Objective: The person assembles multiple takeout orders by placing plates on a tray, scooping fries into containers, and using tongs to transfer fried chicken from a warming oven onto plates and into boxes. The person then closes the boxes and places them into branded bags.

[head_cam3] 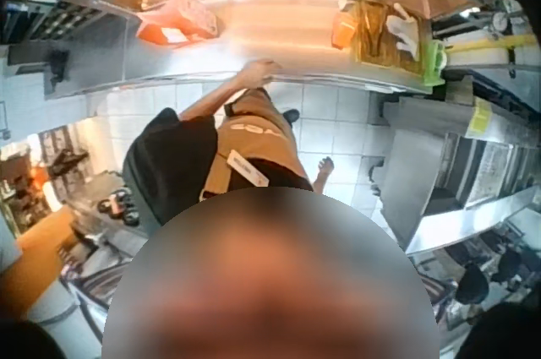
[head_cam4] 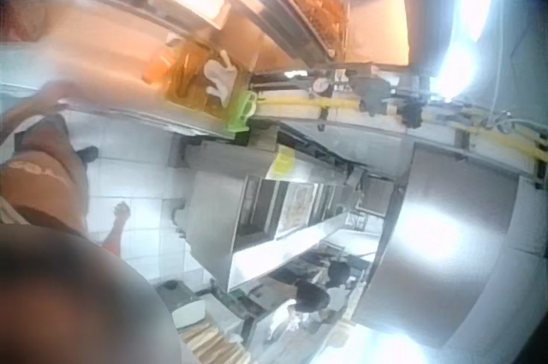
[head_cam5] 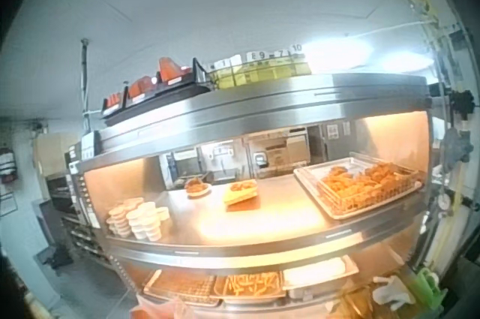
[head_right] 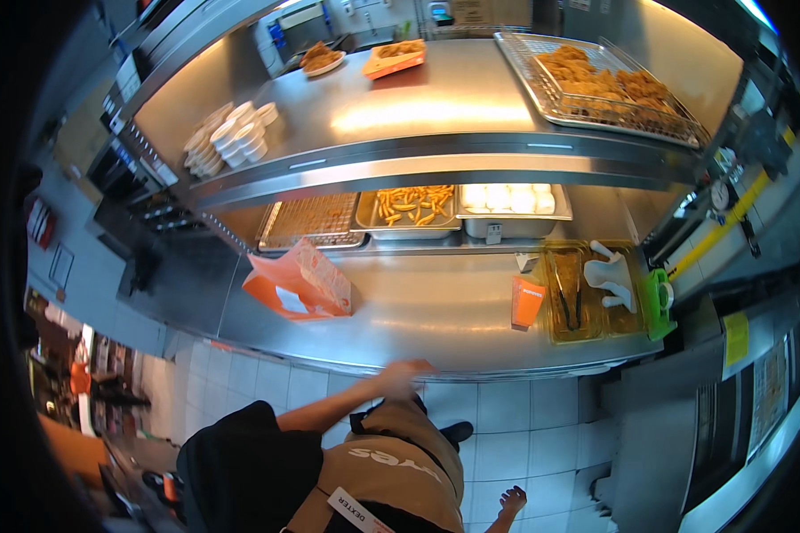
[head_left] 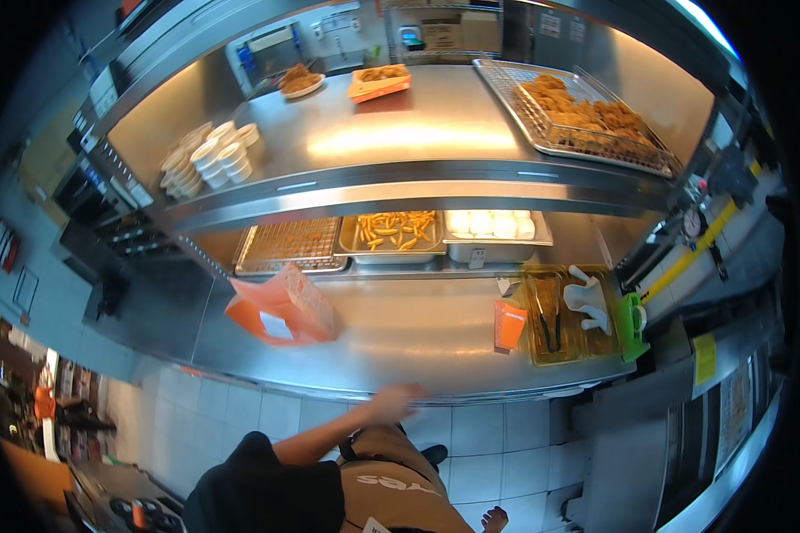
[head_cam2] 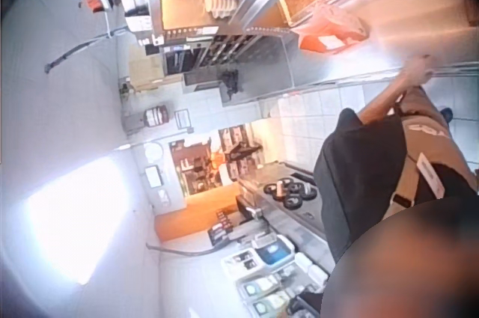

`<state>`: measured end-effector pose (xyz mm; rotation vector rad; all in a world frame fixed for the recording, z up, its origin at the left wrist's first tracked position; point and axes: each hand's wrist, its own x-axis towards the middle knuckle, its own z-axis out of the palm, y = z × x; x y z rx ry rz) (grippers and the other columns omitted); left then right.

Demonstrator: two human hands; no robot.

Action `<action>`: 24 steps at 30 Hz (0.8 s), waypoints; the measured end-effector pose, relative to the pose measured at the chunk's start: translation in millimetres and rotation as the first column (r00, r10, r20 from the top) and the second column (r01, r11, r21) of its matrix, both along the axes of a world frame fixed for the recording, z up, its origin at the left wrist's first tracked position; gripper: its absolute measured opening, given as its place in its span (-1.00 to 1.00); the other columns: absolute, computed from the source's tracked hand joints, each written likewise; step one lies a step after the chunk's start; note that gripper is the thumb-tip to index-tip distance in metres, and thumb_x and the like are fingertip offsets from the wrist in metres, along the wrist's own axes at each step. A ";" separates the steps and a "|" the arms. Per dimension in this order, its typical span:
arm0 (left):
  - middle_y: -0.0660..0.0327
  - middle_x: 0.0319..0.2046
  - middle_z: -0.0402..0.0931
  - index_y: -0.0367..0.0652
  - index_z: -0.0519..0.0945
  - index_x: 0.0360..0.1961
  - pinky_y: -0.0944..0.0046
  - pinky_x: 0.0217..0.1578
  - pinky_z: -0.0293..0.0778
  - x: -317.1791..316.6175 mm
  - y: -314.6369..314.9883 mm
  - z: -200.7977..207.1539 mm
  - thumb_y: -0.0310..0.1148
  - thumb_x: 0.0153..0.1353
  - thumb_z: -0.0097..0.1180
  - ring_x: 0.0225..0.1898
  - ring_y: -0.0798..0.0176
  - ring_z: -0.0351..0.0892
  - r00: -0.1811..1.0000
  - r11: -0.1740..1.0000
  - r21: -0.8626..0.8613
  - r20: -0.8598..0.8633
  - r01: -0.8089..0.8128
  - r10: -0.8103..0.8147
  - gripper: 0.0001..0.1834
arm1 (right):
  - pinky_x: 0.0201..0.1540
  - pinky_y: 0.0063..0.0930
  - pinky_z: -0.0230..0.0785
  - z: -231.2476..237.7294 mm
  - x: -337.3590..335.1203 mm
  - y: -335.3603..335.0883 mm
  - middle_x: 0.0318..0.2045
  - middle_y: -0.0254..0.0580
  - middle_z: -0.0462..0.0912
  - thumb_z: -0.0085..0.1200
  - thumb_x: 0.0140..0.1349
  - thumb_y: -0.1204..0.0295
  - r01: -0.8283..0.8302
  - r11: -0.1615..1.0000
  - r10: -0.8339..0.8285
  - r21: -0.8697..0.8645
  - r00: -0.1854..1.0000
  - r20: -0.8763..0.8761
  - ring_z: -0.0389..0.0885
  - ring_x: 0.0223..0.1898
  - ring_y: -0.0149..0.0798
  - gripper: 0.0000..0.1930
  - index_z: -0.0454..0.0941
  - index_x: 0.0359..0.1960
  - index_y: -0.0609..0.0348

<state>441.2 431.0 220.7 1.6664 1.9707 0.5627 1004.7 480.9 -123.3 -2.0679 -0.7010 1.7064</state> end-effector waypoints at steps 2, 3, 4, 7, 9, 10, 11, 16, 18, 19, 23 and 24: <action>0.08 0.01 0.56 -0.08 0.54 0.09 0.09 0.15 0.40 -60.0 -29.0 21.9 -0.49 -0.01 0.28 0.13 -0.04 0.49 0.891 0.876 0.172 0.021 -0.451 0.454 -0.45 | -0.60 -0.36 0.29 14.8 -11.4 38.8 -0.44 -0.12 0.59 0.03 0.15 0.47 0.002 1.000 -0.001 -0.003 0.999 0.032 0.54 -0.54 -0.17 -0.67 0.53 -0.01 0.16; 0.05 -0.05 0.58 -0.14 0.54 0.05 0.07 0.12 0.41 -99.4 -49.0 39.7 -0.54 -0.11 0.31 0.10 -0.07 0.51 0.806 0.793 0.325 -0.131 -0.516 0.578 -0.42 | -0.60 -0.39 0.30 27.2 -18.0 60.8 -0.43 -0.12 0.60 0.02 0.16 0.45 -0.088 0.996 0.087 0.019 0.996 0.019 0.55 -0.56 -0.19 -0.67 0.53 -0.01 0.16; 0.01 -0.10 0.57 -0.17 0.55 0.01 0.04 0.13 0.41 -132.2 -72.0 58.6 -0.44 -0.07 0.32 -0.01 -0.09 0.54 0.685 0.646 0.434 -0.087 -0.628 0.723 -0.48 | -0.61 -0.41 0.32 34.1 -38.0 79.6 -0.43 -0.12 0.61 0.02 0.18 0.45 -0.166 0.986 0.165 0.037 0.986 0.006 0.57 -0.56 -0.21 -0.68 0.53 -0.01 0.17; -0.08 0.28 0.25 -0.16 0.19 0.36 -0.20 0.35 0.06 -220.6 -138.6 113.2 -0.25 -0.14 0.48 0.35 -0.13 0.18 0.475 0.768 0.330 -0.633 -0.549 0.611 0.03 | -0.63 -0.50 0.39 62.8 -106.3 123.9 -0.43 -0.12 0.64 0.03 0.23 0.47 -0.496 0.863 0.492 0.094 0.868 0.068 0.62 -0.55 -0.29 -0.74 0.55 -0.05 0.21; -0.04 0.36 0.20 -0.09 0.15 0.40 -0.30 0.38 -0.05 -257.3 -161.6 121.2 -0.19 -0.19 0.51 0.41 -0.11 0.11 0.429 0.780 0.160 -0.761 -0.604 0.488 0.12 | -0.62 -0.50 0.43 86.7 -164.9 141.5 -0.45 -0.15 0.67 0.05 0.21 0.52 -0.727 0.663 0.714 0.179 0.686 0.140 0.63 -0.57 -0.34 -0.79 0.59 -0.13 0.24; 0.00 0.36 0.24 -0.05 0.20 0.39 -0.35 0.38 -0.09 -283.4 -162.5 122.9 -0.16 -0.22 0.53 0.43 -0.07 0.11 0.494 0.803 0.117 -0.734 -0.584 0.466 0.11 | -0.54 -0.44 0.48 103.0 -193.2 146.6 -0.44 -0.14 0.68 0.06 0.20 0.51 -0.793 0.503 0.801 0.344 0.577 0.157 0.64 -0.53 -0.33 -0.78 0.60 -0.12 0.25; 0.04 0.20 0.41 -0.02 0.38 0.25 -0.28 0.37 0.00 -304.4 -166.2 118.2 -0.19 -0.19 0.50 0.30 -0.02 0.29 0.582 0.837 0.006 -0.715 -0.547 0.386 -0.11 | -0.40 -0.47 0.50 119.7 -221.3 149.1 -0.40 -0.17 0.69 0.07 0.24 0.53 -0.878 0.260 0.822 0.402 0.420 0.386 0.65 -0.43 -0.36 -0.79 0.60 -0.11 0.30; 0.18 -0.51 0.64 0.01 0.67 -0.58 -0.06 0.24 0.35 -356.9 -206.2 74.0 -0.29 -0.05 0.28 -0.31 0.02 0.65 0.661 0.868 0.013 -0.643 -0.496 0.387 -0.92 | -0.23 -0.36 0.53 209.7 -324.8 108.6 -0.29 -0.14 0.70 0.15 0.23 0.40 -0.838 0.306 0.900 0.452 0.410 0.151 0.67 -0.36 -0.30 -0.72 0.59 -0.04 0.19; 0.12 -0.58 0.60 -0.02 0.67 -0.53 -0.07 0.13 0.47 -376.7 -236.1 77.9 -0.28 -0.06 0.31 -0.43 -0.06 0.63 0.663 0.909 0.180 -0.633 -0.376 0.400 -0.91 | -0.20 -0.33 0.53 225.2 -349.4 91.0 -0.29 -0.14 0.71 0.15 0.22 0.35 -0.861 0.252 0.917 0.442 0.359 0.177 0.68 -0.32 -0.24 -0.70 0.59 -0.03 0.16; 0.08 -0.58 0.60 -0.04 0.66 -0.57 0.00 0.13 0.48 -385.1 -254.1 83.7 -0.38 -0.03 0.27 -0.44 -0.08 0.62 0.637 0.897 0.169 -0.652 -0.408 0.412 -0.96 | -0.18 -0.31 0.53 228.3 -353.9 80.6 -0.29 -0.14 0.71 0.16 0.22 0.32 -0.879 0.212 0.927 0.428 0.319 0.195 0.69 -0.30 -0.21 -0.69 0.59 -0.03 0.15; 0.02 -0.65 0.54 -0.11 0.64 -0.61 -0.07 0.19 0.41 -411.8 -305.9 118.3 -0.41 -0.04 0.23 -0.52 -0.11 0.58 0.610 0.880 0.171 -0.662 -0.442 0.435 -0.92 | -0.11 -0.26 0.52 217.4 -361.2 56.8 -0.26 -0.12 0.73 0.14 0.21 0.25 -0.906 0.134 0.944 0.400 0.240 0.228 0.70 -0.23 -0.10 -0.65 0.58 0.00 0.11; 0.03 -0.64 0.55 -0.11 0.65 -0.61 -0.07 0.19 0.40 -409.7 -315.5 120.0 -0.38 -0.06 0.25 -0.51 -0.12 0.58 0.601 0.855 0.178 -0.641 -0.488 0.477 -0.93 | -0.05 -0.26 0.50 209.3 -359.5 50.5 -0.26 -0.10 0.73 0.15 0.20 0.22 -0.904 0.204 0.937 0.377 0.292 0.192 0.69 -0.20 -0.08 -0.63 0.58 0.00 0.10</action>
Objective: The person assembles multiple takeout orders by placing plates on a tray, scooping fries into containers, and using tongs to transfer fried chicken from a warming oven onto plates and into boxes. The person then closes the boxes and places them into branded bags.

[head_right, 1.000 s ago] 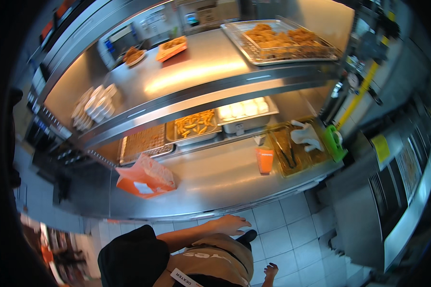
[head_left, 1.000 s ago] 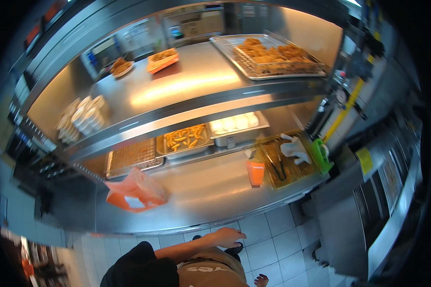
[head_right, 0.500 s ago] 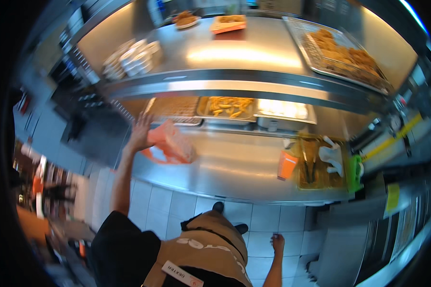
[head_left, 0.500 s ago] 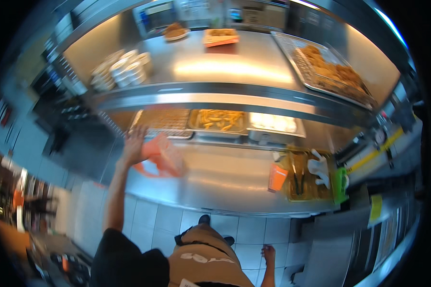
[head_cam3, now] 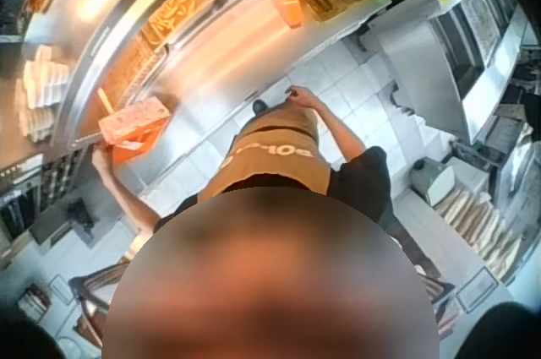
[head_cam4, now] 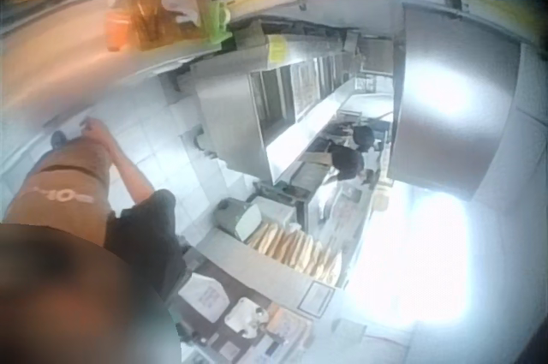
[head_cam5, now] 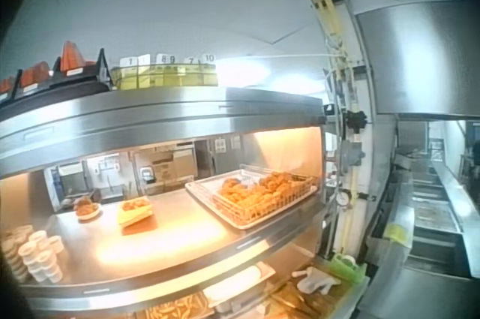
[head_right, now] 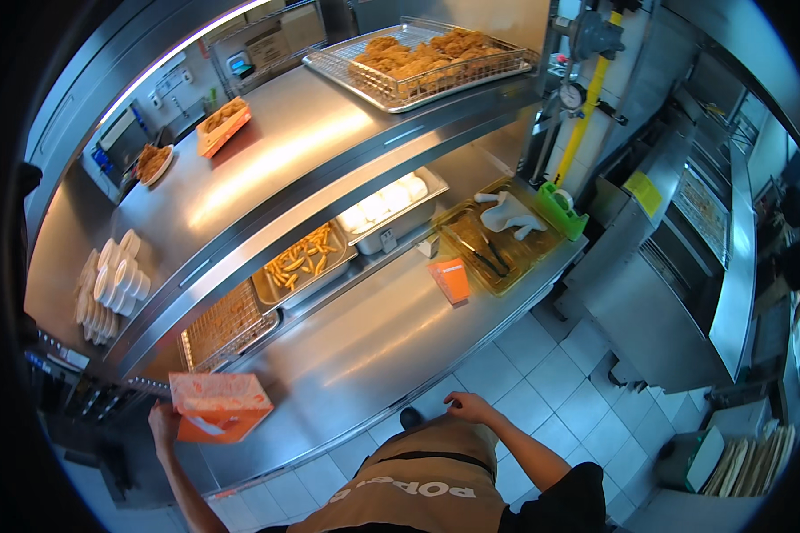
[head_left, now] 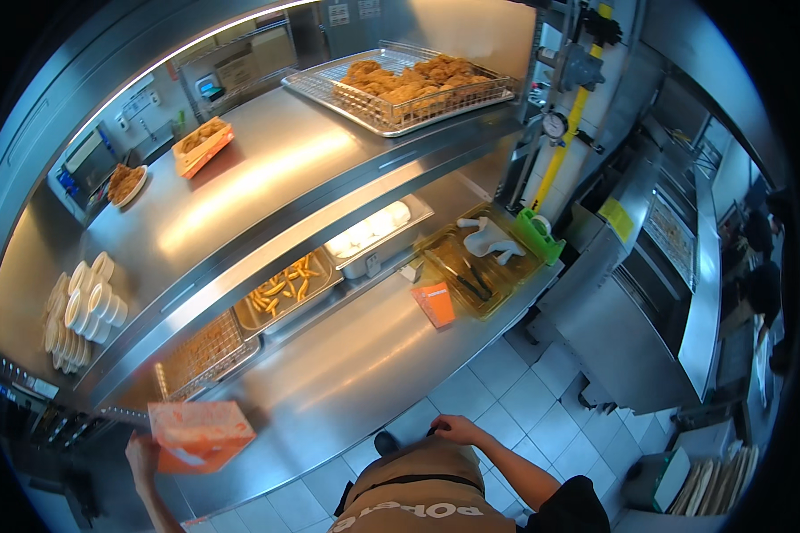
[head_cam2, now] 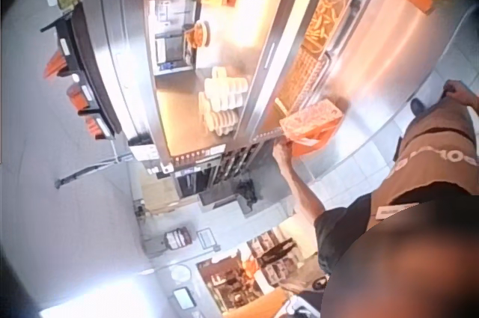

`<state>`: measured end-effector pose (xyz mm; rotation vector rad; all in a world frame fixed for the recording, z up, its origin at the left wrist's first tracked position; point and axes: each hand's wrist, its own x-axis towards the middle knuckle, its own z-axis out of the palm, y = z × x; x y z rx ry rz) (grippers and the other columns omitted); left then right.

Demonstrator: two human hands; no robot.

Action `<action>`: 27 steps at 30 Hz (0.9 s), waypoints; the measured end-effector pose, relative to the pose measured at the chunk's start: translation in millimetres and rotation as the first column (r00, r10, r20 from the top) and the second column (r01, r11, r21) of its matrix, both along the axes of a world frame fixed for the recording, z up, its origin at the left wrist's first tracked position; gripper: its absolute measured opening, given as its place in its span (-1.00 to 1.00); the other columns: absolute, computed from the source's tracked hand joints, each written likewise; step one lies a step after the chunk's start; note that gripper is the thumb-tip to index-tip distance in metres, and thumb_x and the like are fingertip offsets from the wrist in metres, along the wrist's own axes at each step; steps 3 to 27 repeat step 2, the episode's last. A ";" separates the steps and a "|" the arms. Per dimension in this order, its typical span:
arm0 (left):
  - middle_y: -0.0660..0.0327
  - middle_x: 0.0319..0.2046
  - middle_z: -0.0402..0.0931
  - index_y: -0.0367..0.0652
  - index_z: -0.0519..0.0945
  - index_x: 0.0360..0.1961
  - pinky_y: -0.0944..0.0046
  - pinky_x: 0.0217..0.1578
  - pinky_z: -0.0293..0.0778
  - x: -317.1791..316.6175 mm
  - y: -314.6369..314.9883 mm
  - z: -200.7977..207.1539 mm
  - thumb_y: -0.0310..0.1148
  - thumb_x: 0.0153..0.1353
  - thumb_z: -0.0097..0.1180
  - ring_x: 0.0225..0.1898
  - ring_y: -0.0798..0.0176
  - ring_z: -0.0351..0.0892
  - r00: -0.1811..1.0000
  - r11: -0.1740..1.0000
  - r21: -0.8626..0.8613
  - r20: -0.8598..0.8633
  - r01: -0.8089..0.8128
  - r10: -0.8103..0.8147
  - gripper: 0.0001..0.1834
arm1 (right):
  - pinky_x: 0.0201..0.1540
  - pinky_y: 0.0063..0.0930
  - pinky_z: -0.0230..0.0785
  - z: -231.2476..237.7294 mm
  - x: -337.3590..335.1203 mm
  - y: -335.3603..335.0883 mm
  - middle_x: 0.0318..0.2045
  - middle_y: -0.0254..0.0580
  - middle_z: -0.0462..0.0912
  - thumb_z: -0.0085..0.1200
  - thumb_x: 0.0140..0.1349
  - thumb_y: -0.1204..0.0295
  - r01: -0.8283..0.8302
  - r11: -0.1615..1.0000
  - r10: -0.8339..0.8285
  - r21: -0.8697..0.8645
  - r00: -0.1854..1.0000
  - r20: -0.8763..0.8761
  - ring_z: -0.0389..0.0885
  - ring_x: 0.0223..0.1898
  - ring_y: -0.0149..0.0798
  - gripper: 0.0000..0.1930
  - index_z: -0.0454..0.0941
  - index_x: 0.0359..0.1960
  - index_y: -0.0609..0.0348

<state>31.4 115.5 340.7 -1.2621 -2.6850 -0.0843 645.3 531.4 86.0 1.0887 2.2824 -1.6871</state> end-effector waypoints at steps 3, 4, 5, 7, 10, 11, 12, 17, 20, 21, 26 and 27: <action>0.03 -0.63 0.57 -0.11 0.66 -0.61 -0.08 0.19 0.40 -12.4 8.3 0.5 -0.36 -0.09 0.27 -0.51 -0.12 0.58 1.000 0.999 0.035 -0.017 -0.010 0.011 -0.92 | -0.01 -0.27 0.49 -15.3 -0.1 -10.5 -0.24 -0.08 0.73 0.16 0.20 0.21 -0.052 0.996 0.052 0.075 0.999 0.003 0.69 -0.16 -0.10 -0.61 0.58 0.01 0.10; 0.03 -0.63 0.57 -0.11 0.66 -0.61 -0.08 0.19 0.40 -12.4 8.3 0.5 -0.36 -0.09 0.27 -0.51 -0.12 0.58 1.000 0.999 0.035 -0.017 -0.010 0.011 -0.92 | -0.01 -0.27 0.49 -15.3 -0.1 -10.5 -0.24 -0.08 0.73 0.16 0.20 0.21 -0.052 0.996 0.052 0.075 0.999 0.003 0.69 -0.16 -0.10 -0.61 0.58 0.01 0.10; 0.03 -0.63 0.57 -0.11 0.66 -0.61 -0.08 0.19 0.40 -12.4 8.3 0.5 -0.36 -0.09 0.27 -0.51 -0.12 0.58 1.000 0.999 0.035 -0.017 -0.010 0.011 -0.92 | -0.01 -0.27 0.49 -15.3 -0.1 -10.5 -0.24 -0.08 0.73 0.16 0.20 0.21 -0.052 0.996 0.052 0.075 0.999 0.003 0.69 -0.16 -0.10 -0.61 0.58 0.01 0.10; 0.03 -0.63 0.57 -0.11 0.66 -0.61 -0.08 0.19 0.40 -12.4 8.3 0.5 -0.36 -0.09 0.27 -0.51 -0.12 0.58 1.000 0.999 0.035 -0.017 -0.010 0.011 -0.92 | -0.01 -0.27 0.49 -15.3 -0.1 -10.5 -0.24 -0.08 0.73 0.16 0.20 0.21 -0.052 0.996 0.052 0.075 0.999 0.003 0.69 -0.16 -0.10 -0.61 0.58 0.01 0.10; 0.03 -0.63 0.57 -0.11 0.66 -0.61 -0.08 0.19 0.40 -12.4 8.3 0.5 -0.36 -0.09 0.27 -0.51 -0.12 0.58 1.000 0.999 0.035 -0.017 -0.010 0.011 -0.92 | -0.01 -0.27 0.49 -15.3 -0.1 -10.5 -0.24 -0.08 0.73 0.16 0.20 0.21 -0.052 0.996 0.052 0.075 0.999 0.003 0.69 -0.16 -0.10 -0.61 0.58 0.01 0.10; 0.03 -0.63 0.57 -0.11 0.66 -0.61 -0.08 0.19 0.40 -12.4 8.3 0.5 -0.36 -0.09 0.27 -0.51 -0.12 0.58 1.000 0.999 0.035 -0.017 -0.010 0.011 -0.92 | -0.01 -0.27 0.49 -15.3 -0.1 -10.5 -0.24 -0.08 0.73 0.16 0.20 0.21 -0.052 0.996 0.052 0.075 0.999 0.003 0.69 -0.16 -0.10 -0.61 0.58 0.01 0.10; 0.03 -0.63 0.57 -0.11 0.66 -0.61 -0.08 0.19 0.40 -12.4 8.3 0.5 -0.36 -0.09 0.27 -0.51 -0.12 0.58 1.000 0.999 0.035 -0.017 -0.010 0.011 -0.92 | -0.01 -0.27 0.49 -15.3 -0.1 -10.5 -0.24 -0.08 0.73 0.16 0.20 0.21 -0.052 0.996 0.052 0.075 0.999 0.003 0.69 -0.16 -0.10 -0.61 0.58 0.01 0.10; 0.03 -0.63 0.57 -0.11 0.66 -0.61 -0.08 0.19 0.40 -12.4 8.3 0.5 -0.36 -0.09 0.27 -0.51 -0.12 0.58 1.000 0.999 0.035 -0.017 -0.010 0.011 -0.92 | -0.01 -0.27 0.49 -15.3 -0.1 -10.5 -0.24 -0.08 0.73 0.16 0.20 0.21 -0.052 0.996 0.052 0.075 0.999 0.003 0.69 -0.16 -0.10 -0.61 0.58 0.01 0.10; 0.03 -0.63 0.57 -0.11 0.66 -0.61 -0.08 0.19 0.40 -12.4 8.3 0.5 -0.36 -0.09 0.27 -0.51 -0.12 0.58 1.000 0.999 0.035 -0.017 -0.010 0.011 -0.92 | -0.01 -0.27 0.49 -15.3 -0.1 -10.5 -0.24 -0.08 0.73 0.16 0.20 0.21 -0.052 0.996 0.052 0.075 0.999 0.003 0.69 -0.16 -0.10 -0.61 0.58 0.01 0.10; 0.03 -0.63 0.57 -0.11 0.66 -0.61 -0.08 0.19 0.40 -12.4 8.3 0.5 -0.36 -0.09 0.27 -0.51 -0.12 0.58 1.000 0.999 0.035 -0.017 -0.010 0.011 -0.92 | -0.01 -0.27 0.49 -15.3 -0.1 -10.5 -0.24 -0.08 0.73 0.16 0.20 0.21 -0.052 0.996 0.052 0.075 0.999 0.003 0.69 -0.16 -0.10 -0.61 0.58 0.01 0.10; 0.03 -0.63 0.57 -0.11 0.66 -0.61 -0.08 0.19 0.40 -12.4 8.3 0.5 -0.36 -0.09 0.27 -0.51 -0.12 0.58 1.000 0.999 0.035 -0.017 -0.010 0.011 -0.92 | -0.01 -0.27 0.49 -15.3 -0.1 -10.5 -0.24 -0.08 0.73 0.16 0.20 0.21 -0.052 0.996 0.052 0.075 0.999 0.003 0.69 -0.16 -0.10 -0.61 0.58 0.01 0.10; 0.03 -0.63 0.57 -0.11 0.66 -0.61 -0.08 0.19 0.40 -12.4 8.3 0.5 -0.36 -0.09 0.27 -0.51 -0.12 0.58 1.000 0.999 0.035 -0.017 -0.010 0.011 -0.92 | -0.01 -0.27 0.49 -15.3 -0.1 -10.5 -0.24 -0.08 0.73 0.16 0.20 0.21 -0.052 0.996 0.052 0.075 0.999 0.003 0.69 -0.16 -0.10 -0.61 0.58 0.01 0.10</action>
